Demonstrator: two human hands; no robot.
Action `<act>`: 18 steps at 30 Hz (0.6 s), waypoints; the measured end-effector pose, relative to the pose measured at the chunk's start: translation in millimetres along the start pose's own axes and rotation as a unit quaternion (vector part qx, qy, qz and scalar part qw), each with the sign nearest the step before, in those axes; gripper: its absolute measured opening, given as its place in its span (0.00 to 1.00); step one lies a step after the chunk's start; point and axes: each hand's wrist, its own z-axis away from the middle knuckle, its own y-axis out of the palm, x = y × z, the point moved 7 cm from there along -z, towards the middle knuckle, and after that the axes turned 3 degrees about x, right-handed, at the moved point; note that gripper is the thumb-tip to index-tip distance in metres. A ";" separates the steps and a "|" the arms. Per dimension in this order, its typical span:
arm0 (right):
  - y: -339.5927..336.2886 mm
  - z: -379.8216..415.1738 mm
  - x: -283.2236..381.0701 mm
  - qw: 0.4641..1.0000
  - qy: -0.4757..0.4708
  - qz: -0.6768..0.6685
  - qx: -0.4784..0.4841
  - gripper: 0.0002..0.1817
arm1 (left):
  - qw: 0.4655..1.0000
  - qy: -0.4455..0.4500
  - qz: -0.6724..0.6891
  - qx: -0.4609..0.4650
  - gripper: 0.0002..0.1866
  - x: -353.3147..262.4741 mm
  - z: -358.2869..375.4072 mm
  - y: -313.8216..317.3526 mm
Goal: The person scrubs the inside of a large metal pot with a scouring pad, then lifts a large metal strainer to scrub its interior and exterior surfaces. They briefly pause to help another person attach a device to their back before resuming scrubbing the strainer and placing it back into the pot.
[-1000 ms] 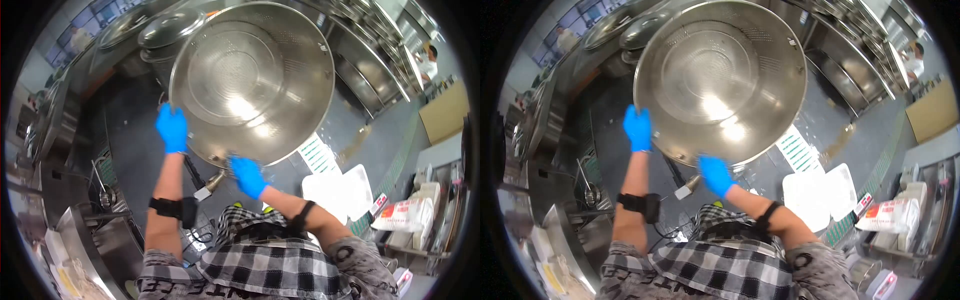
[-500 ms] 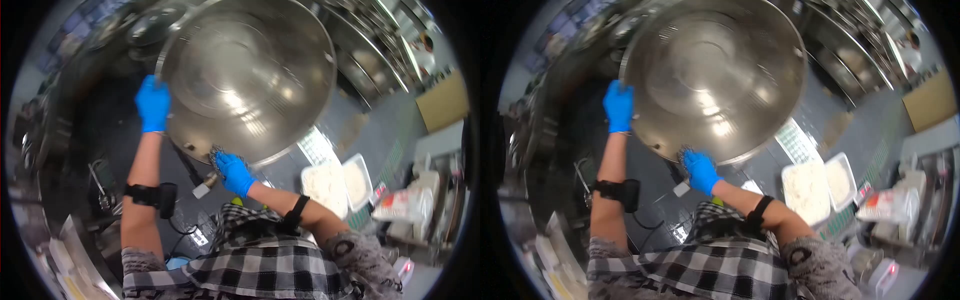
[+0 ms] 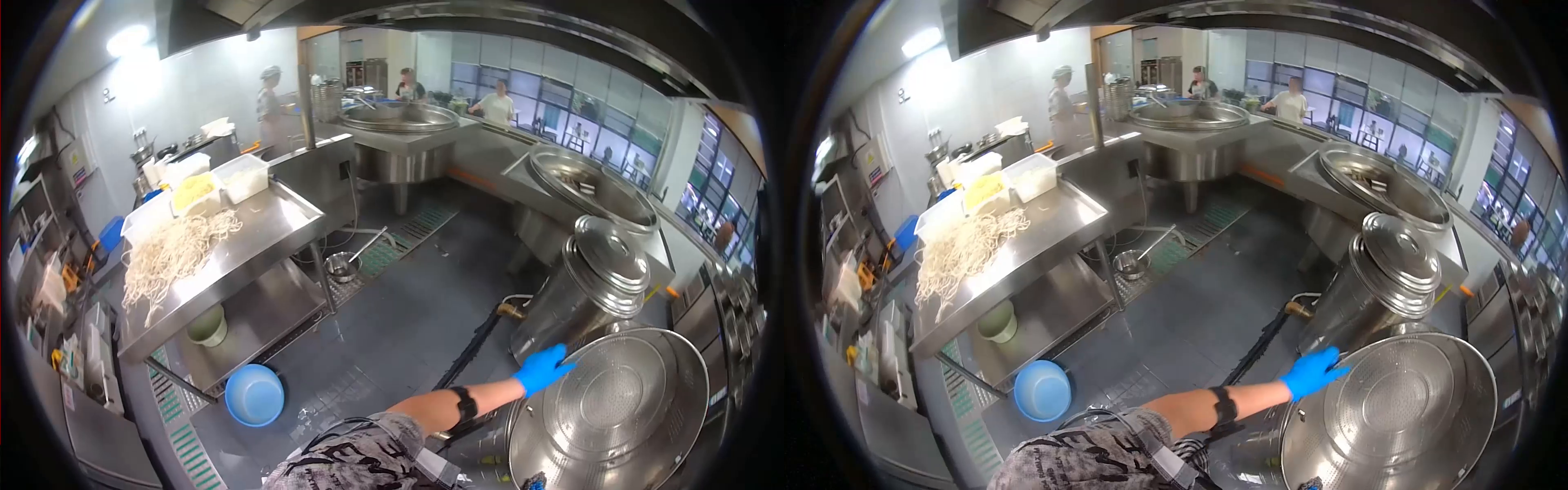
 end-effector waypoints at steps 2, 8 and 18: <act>34.5 12.8 61.7 0.789 -0.033 0.613 0.008 0.22 | 0.995 -0.080 0.052 0.015 0.22 27.5 37.3 6.2; 30.6 9.2 45.0 0.784 -0.185 0.592 0.000 0.22 | 0.960 -0.225 0.098 0.138 0.26 90.1 149.5 75.1; 26.7 -1.6 43.6 0.796 -0.192 0.574 0.021 0.20 | 0.963 -0.221 0.065 0.136 0.23 133.8 179.6 159.0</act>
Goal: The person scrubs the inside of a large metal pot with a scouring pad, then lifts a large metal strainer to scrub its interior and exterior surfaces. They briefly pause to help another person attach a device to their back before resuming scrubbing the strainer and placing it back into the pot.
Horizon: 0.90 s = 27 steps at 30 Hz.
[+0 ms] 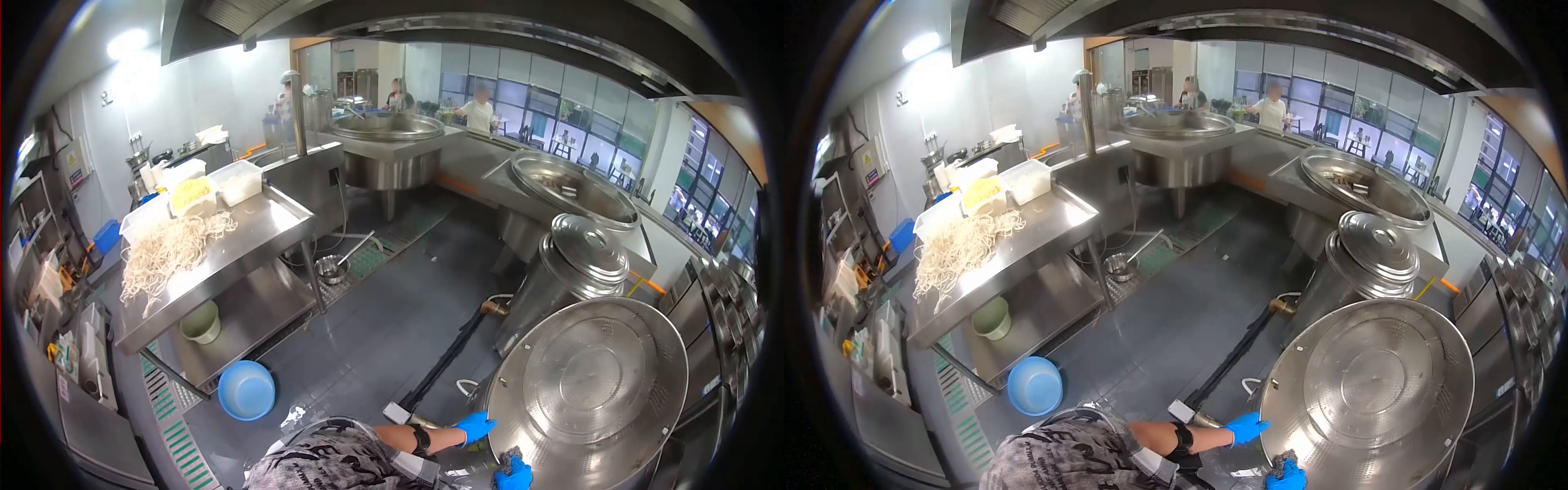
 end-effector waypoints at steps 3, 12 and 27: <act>57.6 -20.9 -38.9 0.964 -0.212 0.155 0.042 0.17 | 0.999 0.010 0.005 -0.044 0.22 -17.8 2.0 -27.2; 41.2 -110.9 49.6 0.916 0.050 -0.391 -0.078 0.31 | 0.996 0.010 -0.025 -0.084 0.22 -49.2 4.0 -74.7; 28.5 -133.9 67.9 0.927 0.112 -0.355 -0.048 0.22 | 0.992 -0.004 0.100 0.075 0.17 -41.8 -4.9 -91.0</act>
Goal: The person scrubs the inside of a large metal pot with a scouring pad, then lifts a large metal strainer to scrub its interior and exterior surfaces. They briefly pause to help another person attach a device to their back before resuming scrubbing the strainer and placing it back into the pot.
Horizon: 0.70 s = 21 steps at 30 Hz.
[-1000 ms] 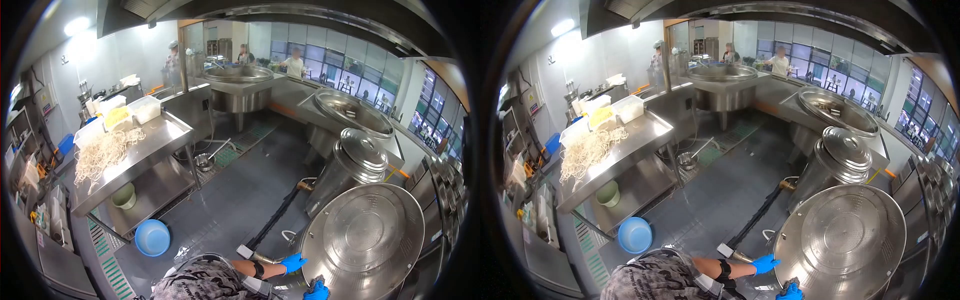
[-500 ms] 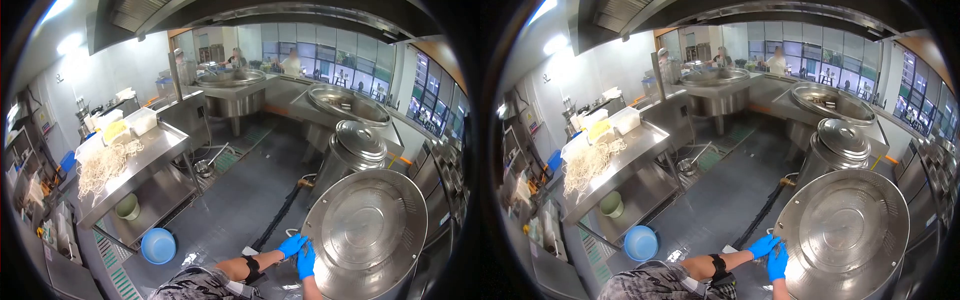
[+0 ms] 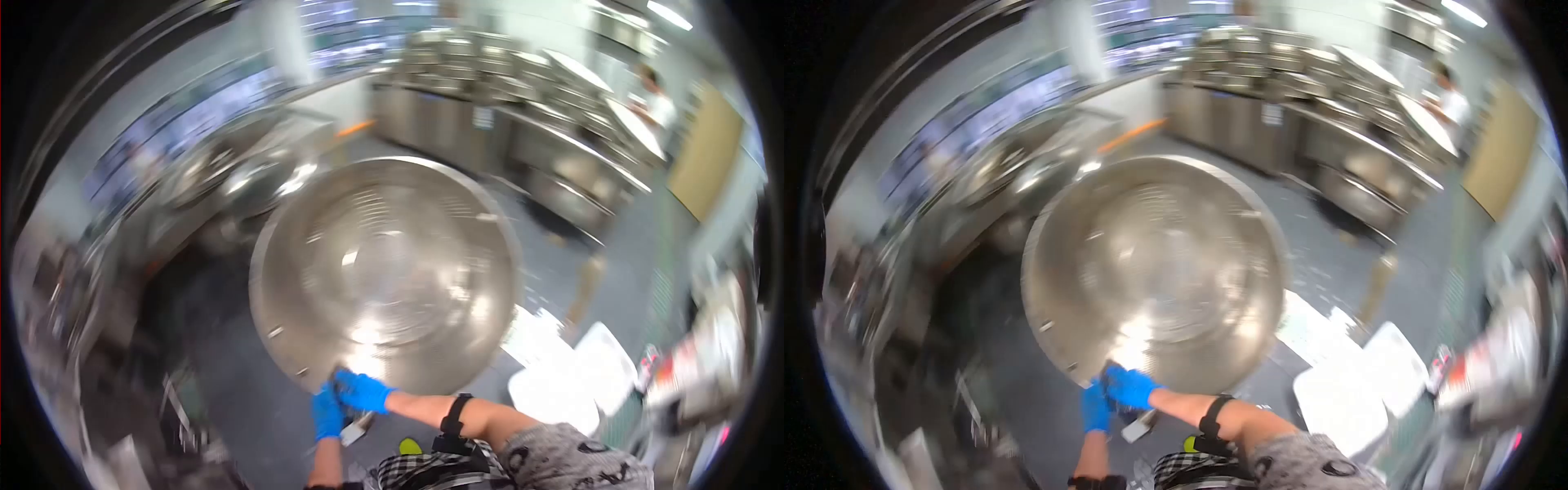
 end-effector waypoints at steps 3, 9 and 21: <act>-59.4 89.0 -13.5 0.980 -0.010 0.185 0.070 0.27 | 0.987 0.006 0.122 -0.102 0.17 7.3 2.4 -7.3; -139.6 127.0 -39.8 0.898 0.205 0.361 0.143 0.23 | 0.975 0.056 0.186 -0.103 0.12 -18.0 2.8 -8.7; -46.0 32.8 -20.4 0.968 -0.051 -0.238 -0.056 0.19 | 0.900 0.351 -0.173 -0.193 0.09 -223.2 -22.5 -29.7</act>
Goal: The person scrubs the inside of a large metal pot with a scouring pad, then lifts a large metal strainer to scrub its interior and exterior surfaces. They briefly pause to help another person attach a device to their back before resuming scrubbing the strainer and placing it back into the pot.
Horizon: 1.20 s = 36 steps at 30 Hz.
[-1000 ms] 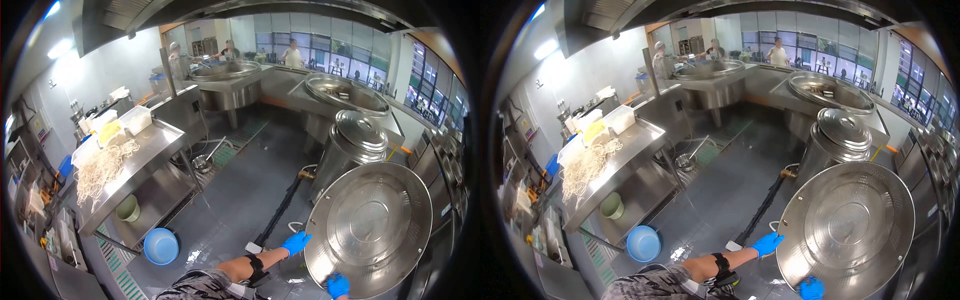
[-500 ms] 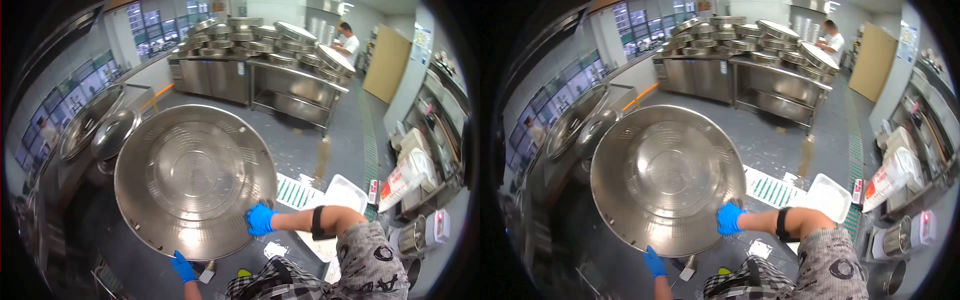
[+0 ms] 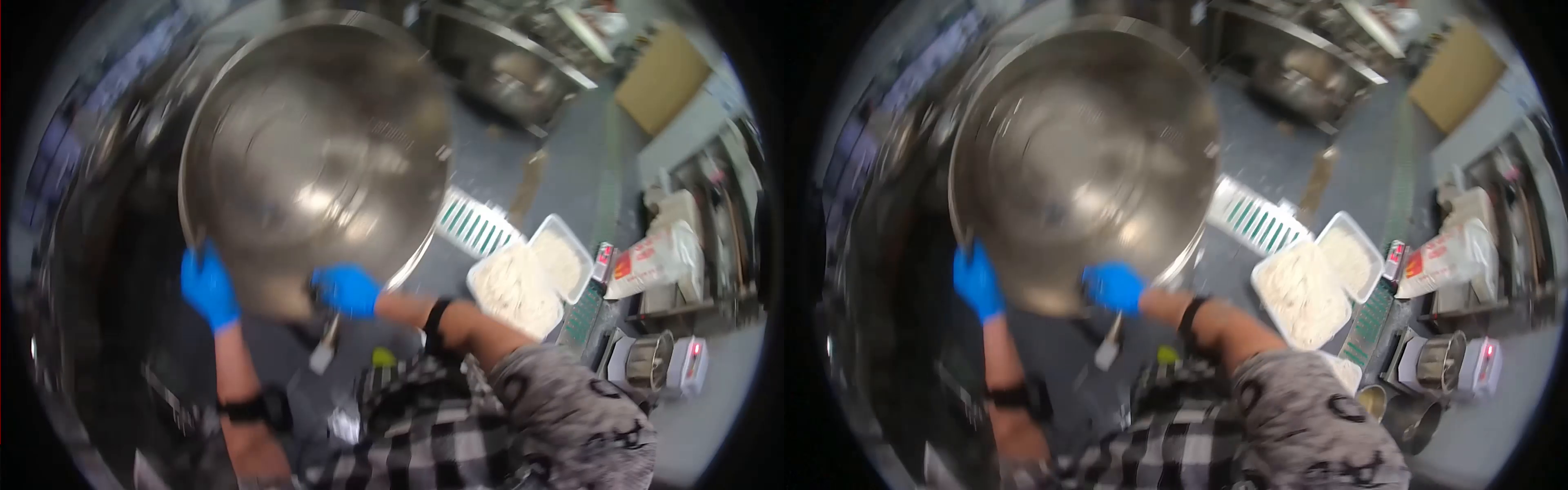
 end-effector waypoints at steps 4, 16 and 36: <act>51.0 -70.7 38.6 0.994 0.003 0.030 -0.108 0.25 | 0.999 0.007 0.023 -0.027 0.09 11.1 -3.8 -1.0; 4.3 14.3 -4.8 0.940 0.152 0.303 0.044 0.26 | 0.996 -0.046 0.071 -0.019 0.12 25.8 -18.7 -0.8; -17.8 60.0 12.6 0.955 0.108 0.274 -0.032 0.22 | 0.994 -0.067 0.083 0.010 0.09 42.3 -25.7 -4.1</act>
